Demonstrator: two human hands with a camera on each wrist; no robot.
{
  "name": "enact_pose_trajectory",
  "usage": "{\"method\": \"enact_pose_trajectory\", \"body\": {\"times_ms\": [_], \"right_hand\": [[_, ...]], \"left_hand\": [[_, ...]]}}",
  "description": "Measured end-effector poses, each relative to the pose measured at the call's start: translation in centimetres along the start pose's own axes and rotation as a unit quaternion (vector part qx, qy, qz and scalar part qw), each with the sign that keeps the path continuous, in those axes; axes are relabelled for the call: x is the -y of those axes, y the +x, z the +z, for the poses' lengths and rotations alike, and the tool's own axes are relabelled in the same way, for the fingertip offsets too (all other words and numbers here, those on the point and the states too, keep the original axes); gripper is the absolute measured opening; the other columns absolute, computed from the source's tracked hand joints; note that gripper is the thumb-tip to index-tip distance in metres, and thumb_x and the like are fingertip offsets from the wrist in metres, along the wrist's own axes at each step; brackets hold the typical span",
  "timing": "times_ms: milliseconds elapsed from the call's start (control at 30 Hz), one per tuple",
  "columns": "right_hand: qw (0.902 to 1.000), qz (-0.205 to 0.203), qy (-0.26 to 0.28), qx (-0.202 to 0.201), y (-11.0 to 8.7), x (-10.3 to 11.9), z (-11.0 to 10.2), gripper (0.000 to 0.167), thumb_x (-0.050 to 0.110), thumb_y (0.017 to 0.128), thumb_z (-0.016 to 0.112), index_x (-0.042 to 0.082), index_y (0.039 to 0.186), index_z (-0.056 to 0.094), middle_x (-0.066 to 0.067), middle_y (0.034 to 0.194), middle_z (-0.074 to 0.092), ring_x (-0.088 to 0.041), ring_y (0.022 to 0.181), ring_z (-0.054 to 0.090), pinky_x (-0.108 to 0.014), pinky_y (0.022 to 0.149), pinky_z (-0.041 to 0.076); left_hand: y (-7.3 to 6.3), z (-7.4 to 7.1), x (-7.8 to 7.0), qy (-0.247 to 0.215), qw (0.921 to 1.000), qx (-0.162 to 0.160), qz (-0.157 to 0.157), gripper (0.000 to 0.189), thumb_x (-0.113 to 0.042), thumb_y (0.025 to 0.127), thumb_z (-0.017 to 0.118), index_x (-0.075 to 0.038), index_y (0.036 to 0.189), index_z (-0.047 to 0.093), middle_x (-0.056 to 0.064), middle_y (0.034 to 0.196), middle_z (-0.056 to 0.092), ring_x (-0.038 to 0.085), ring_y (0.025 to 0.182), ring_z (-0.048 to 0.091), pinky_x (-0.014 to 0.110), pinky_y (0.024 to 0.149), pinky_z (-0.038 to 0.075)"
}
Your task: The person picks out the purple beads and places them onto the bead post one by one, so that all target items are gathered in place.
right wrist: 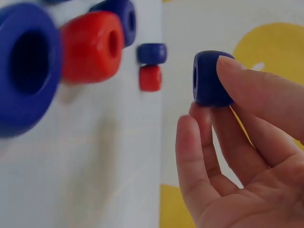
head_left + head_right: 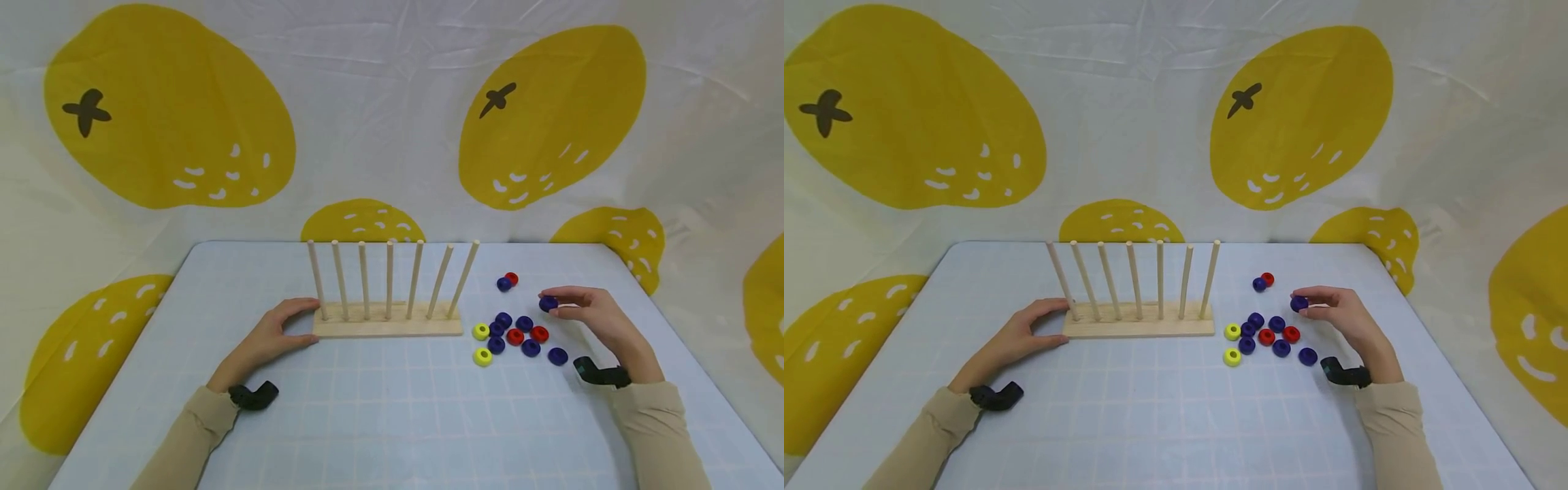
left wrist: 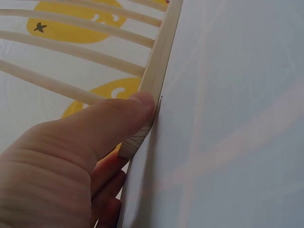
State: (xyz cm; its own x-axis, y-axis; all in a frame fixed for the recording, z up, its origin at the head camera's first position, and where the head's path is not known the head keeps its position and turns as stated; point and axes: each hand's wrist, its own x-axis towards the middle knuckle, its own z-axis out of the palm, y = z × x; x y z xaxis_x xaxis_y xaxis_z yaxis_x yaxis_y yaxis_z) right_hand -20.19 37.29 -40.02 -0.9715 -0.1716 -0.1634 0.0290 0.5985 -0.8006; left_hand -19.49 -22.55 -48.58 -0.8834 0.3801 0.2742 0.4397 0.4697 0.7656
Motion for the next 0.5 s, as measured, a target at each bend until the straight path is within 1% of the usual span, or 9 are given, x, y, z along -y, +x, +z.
{"method": "enact_pose_trajectory", "body": {"times_ms": [67,133,233,300,367,433,500], "right_hand": [[1.0000,-0.005,-0.002,-0.005,-0.2,0.8,0.0,0.049,0.028,0.097,0.067,0.006,0.139,0.056,-0.019,0.138,0.057,-0.028,0.125,0.048,-0.067,0.105,0.031],[0.9999,-0.011,-0.002,-0.011,-0.5,1.5,-0.1,0.049,0.030,0.097,0.067,0.007,0.138,0.057,-0.018,0.137,0.058,-0.021,0.121,0.051,-0.067,0.105,0.032],[0.9997,-0.016,0.003,-0.016,-0.8,2.6,-0.1,0.048,0.033,0.096,0.067,0.009,0.137,0.058,-0.014,0.134,0.061,-0.012,0.115,0.055,-0.068,0.104,0.032],[0.9996,-0.018,0.005,-0.022,-1.0,3.3,-0.1,0.047,0.034,0.096,0.067,0.010,0.136,0.059,-0.010,0.132,0.062,-0.010,0.113,0.055,-0.068,0.104,0.032],[0.9993,-0.021,0.007,-0.029,-1.3,4.0,0.0,0.047,0.035,0.096,0.067,0.010,0.135,0.059,-0.007,0.130,0.064,-0.010,0.113,0.055,-0.067,0.104,0.033],[0.9989,-0.029,0.006,-0.038,-1.5,4.7,0.1,0.047,0.035,0.096,0.066,0.009,0.135,0.059,-0.005,0.129,0.065,-0.011,0.113,0.056,-0.064,0.104,0.035],[0.9982,-0.037,0.000,-0.046,-1.8,5.5,0.3,0.046,0.035,0.097,0.066,0.009,0.135,0.059,-0.004,0.128,0.065,-0.011,0.113,0.057,-0.060,0.102,0.039]], "left_hand": [[0.0,0.1,0.0,0.002,1.0000,-0.003,0.003,0.062,0.001,0.077,0.083,0.001,0.133,0.058,0.020,0.137,0.055,0.038,0.130,0.046,0.011,0.104,0.027],[0.0,0.1,-0.1,0.006,1.0000,-0.002,0.004,0.061,0.003,0.076,0.082,0.002,0.133,0.058,0.021,0.137,0.055,0.040,0.130,0.046,0.013,0.105,0.028],[0.0,0.0,-0.2,0.014,0.9999,0.003,-0.001,0.061,-0.002,0.078,0.083,-0.002,0.134,0.059,0.017,0.138,0.056,0.036,0.130,0.046,0.023,0.108,0.033],[-0.1,-0.1,-0.2,0.014,0.9999,0.008,-0.005,0.061,-0.007,0.079,0.084,-0.006,0.135,0.059,0.013,0.139,0.056,0.032,0.131,0.046,0.033,0.109,0.035],[-0.1,-0.2,-0.1,0.010,0.9999,0.010,-0.001,0.060,-0.011,0.080,0.084,-0.009,0.135,0.060,0.011,0.139,0.056,0.030,0.131,0.047,0.041,0.109,0.036],[-0.1,-0.3,0.0,0.006,0.9999,0.009,0.005,0.060,-0.014,0.080,0.084,-0.010,0.134,0.060,0.010,0.139,0.056,0.030,0.131,0.047,0.042,0.108,0.036],[-0.1,-0.4,0.0,0.004,0.9999,0.007,0.009,0.060,-0.014,0.079,0.085,-0.010,0.134,0.060,0.010,0.138,0.056,0.030,0.131,0.047,0.037,0.108,0.036]]}}
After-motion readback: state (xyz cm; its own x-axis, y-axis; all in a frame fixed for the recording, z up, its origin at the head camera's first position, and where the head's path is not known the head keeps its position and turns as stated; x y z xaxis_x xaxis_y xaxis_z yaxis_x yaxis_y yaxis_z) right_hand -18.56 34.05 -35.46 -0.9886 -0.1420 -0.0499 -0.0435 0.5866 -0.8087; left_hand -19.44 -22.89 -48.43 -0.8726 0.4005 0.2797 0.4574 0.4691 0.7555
